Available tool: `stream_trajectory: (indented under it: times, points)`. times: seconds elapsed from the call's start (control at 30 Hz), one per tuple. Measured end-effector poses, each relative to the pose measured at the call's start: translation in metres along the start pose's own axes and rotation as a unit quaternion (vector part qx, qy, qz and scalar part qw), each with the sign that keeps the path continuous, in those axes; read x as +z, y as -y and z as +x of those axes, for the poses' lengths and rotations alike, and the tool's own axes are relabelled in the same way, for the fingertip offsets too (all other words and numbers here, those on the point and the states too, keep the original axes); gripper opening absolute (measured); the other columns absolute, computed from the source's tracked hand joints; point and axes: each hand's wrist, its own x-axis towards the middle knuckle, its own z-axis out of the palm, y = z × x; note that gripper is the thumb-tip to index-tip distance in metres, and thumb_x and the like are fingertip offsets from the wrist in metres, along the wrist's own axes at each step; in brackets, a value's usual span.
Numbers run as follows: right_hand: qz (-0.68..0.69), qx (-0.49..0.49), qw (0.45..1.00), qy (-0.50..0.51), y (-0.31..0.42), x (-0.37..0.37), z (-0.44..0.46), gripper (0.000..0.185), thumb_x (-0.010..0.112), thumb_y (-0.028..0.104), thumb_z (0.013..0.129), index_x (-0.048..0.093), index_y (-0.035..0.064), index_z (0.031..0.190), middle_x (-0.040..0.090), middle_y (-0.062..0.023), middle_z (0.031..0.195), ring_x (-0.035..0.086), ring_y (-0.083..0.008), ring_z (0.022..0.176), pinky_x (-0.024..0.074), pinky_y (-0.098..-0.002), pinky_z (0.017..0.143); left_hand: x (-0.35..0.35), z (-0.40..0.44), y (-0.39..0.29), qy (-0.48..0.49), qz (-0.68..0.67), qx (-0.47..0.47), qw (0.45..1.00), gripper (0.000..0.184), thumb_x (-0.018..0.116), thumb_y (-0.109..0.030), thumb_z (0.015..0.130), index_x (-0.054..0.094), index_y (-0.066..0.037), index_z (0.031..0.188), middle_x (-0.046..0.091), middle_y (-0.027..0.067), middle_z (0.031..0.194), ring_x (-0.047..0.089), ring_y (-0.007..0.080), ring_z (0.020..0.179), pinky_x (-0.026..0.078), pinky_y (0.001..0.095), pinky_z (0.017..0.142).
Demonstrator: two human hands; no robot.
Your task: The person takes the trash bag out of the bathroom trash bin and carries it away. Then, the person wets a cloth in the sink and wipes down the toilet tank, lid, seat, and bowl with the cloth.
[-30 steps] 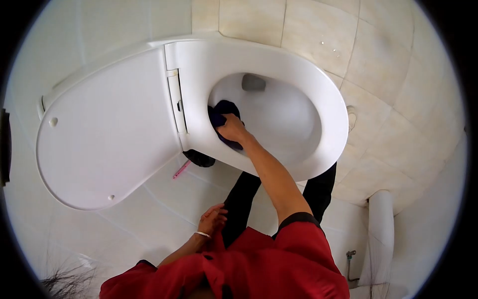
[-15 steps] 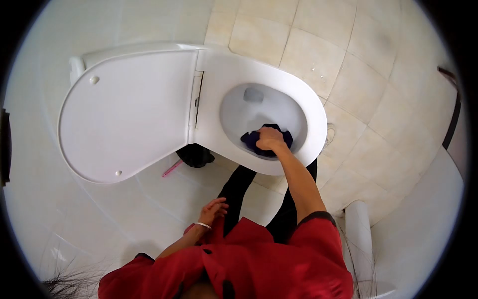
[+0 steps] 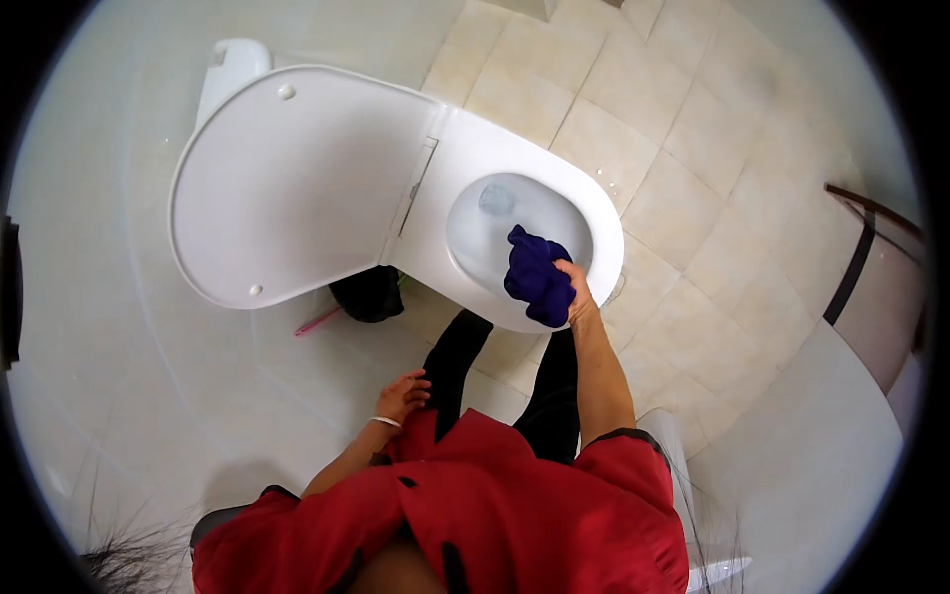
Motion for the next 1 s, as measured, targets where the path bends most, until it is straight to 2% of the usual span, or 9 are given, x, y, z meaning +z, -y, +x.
stream_trajectory:
  times: [0.23, 0.33, 0.5, 0.63, 0.7, 0.77, 0.83, 0.9, 1.0]
  points:
    - [-0.109, -0.202, 0.973, 0.012, -0.03, 0.057, -0.052, 0.042, 0.046, 0.023, 0.088, 0.054, -0.0036, 0.119, 0.063, -0.015, 0.11, 0.063, -0.0255, 0.094, 0.054, -0.0353, 0.082, -0.087, -0.027, -0.08, -0.15, 0.095, 0.327, 0.928, 0.026, 0.048, -0.005, 0.092, 0.061, -0.002, 0.114, 0.065, 0.0084, 0.098, 0.062, 0.0138, 0.076, 0.051, 0.0261, 0.069]
    - [-0.426, -0.371, 0.825, 0.009, -0.043, 0.122, -0.078, 0.044, 0.042, 0.018, 0.09, 0.047, -0.004, 0.128, 0.058, -0.0133, 0.115, 0.06, -0.0233, 0.098, 0.0505, -0.0336, 0.086, -0.117, -0.05, -0.171, -0.272, 0.085, 0.485, 0.827, 0.025, 0.046, 0.001, 0.09, 0.063, -0.001, 0.109, 0.065, 0.0071, 0.096, 0.061, 0.0134, 0.076, 0.051, 0.0271, 0.07]
    - [-0.104, -0.382, 0.917, 0.042, -0.077, 0.154, -0.126, 0.051, 0.035, 0.023, 0.092, 0.037, -0.0022, 0.137, 0.054, -0.0125, 0.121, 0.056, -0.0234, 0.102, 0.0466, -0.0373, 0.091, -0.1, -0.098, -0.327, -0.277, 0.274, 0.683, 0.618, 0.023, 0.049, 0.003, 0.087, 0.064, -0.002, 0.103, 0.065, 0.0105, 0.096, 0.063, 0.0209, 0.085, 0.05, 0.0283, 0.075]
    - [-0.664, -0.608, 0.369, -0.232, -0.104, 0.226, -0.224, 0.034, 0.054, 0.014, 0.08, 0.056, 0.0056, 0.112, 0.061, -0.0061, 0.101, 0.057, -0.0226, 0.097, 0.0401, -0.0369, 0.1, -0.094, -0.076, -0.38, -0.197, 0.404, 0.747, 0.491, 0.034, 0.047, 0.007, 0.082, 0.062, -0.003, 0.11, 0.063, 0.0146, 0.109, 0.059, 0.0311, 0.101, 0.047, 0.035, 0.088]
    - [-0.362, -0.678, 0.6, -0.223, -0.12, 0.222, -0.258, 0.037, 0.052, 0.02, 0.083, 0.049, 0.0066, 0.117, 0.059, -0.0076, 0.095, 0.056, -0.0233, 0.091, 0.0437, -0.0386, 0.091, -0.087, -0.057, -0.398, -0.185, 0.481, 0.737, 0.436, 0.046, 0.045, 0.01, 0.076, 0.058, -0.004, 0.118, 0.059, 0.0159, 0.118, 0.053, 0.0339, 0.11, 0.043, 0.039, 0.096]
    - [-0.358, -0.704, 0.554, -0.265, -0.118, 0.199, -0.306, 0.049, 0.043, 0.03, 0.092, 0.037, 0.0071, 0.135, 0.057, -0.0104, 0.098, 0.055, -0.0241, 0.088, 0.0479, -0.041, 0.083, -0.085, -0.045, -0.404, -0.151, 0.482, 0.742, 0.44, 0.054, 0.043, 0.011, 0.075, 0.054, -0.005, 0.124, 0.056, 0.0153, 0.123, 0.051, 0.0333, 0.112, 0.041, 0.0399, 0.098]
    - [-0.149, -0.727, 0.653, -0.15, -0.126, 0.192, -0.357, 0.045, 0.04, 0.023, 0.093, 0.037, 0.0092, 0.136, 0.056, -0.0087, 0.099, 0.056, -0.0226, 0.086, 0.0489, -0.0394, 0.085, -0.083, -0.046, -0.405, -0.135, 0.483, 0.743, 0.444, 0.054, 0.043, 0.012, 0.075, 0.053, -0.005, 0.126, 0.055, 0.0151, 0.124, 0.051, 0.0335, 0.112, 0.041, 0.0399, 0.098]
    - [-0.282, -0.742, 0.507, -0.336, -0.13, 0.147, -0.403, 0.045, 0.042, 0.014, 0.092, 0.038, 0.006, 0.136, 0.056, -0.0061, 0.099, 0.055, -0.0178, 0.087, 0.0487, -0.0343, 0.086, -0.085, -0.05, -0.404, -0.175, 0.512, 0.733, 0.412, 0.055, 0.043, 0.012, 0.076, 0.053, -0.006, 0.127, 0.053, 0.0151, 0.126, 0.05, 0.0334, 0.112, 0.041, 0.0392, 0.099]
    - [-0.132, -0.79, 0.557, -0.22, -0.143, 0.124, -0.446, 0.046, 0.044, 0.016, 0.092, 0.039, 0.0038, 0.136, 0.057, -0.0047, 0.094, 0.056, -0.0174, 0.085, 0.0476, -0.0371, 0.087, -0.083, -0.053, -0.402, -0.183, 0.516, 0.738, 0.394, 0.052, 0.045, 0.008, 0.079, 0.052, -0.007, 0.129, 0.051, 0.0146, 0.128, 0.049, 0.0328, 0.114, 0.041, 0.0387, 0.098]
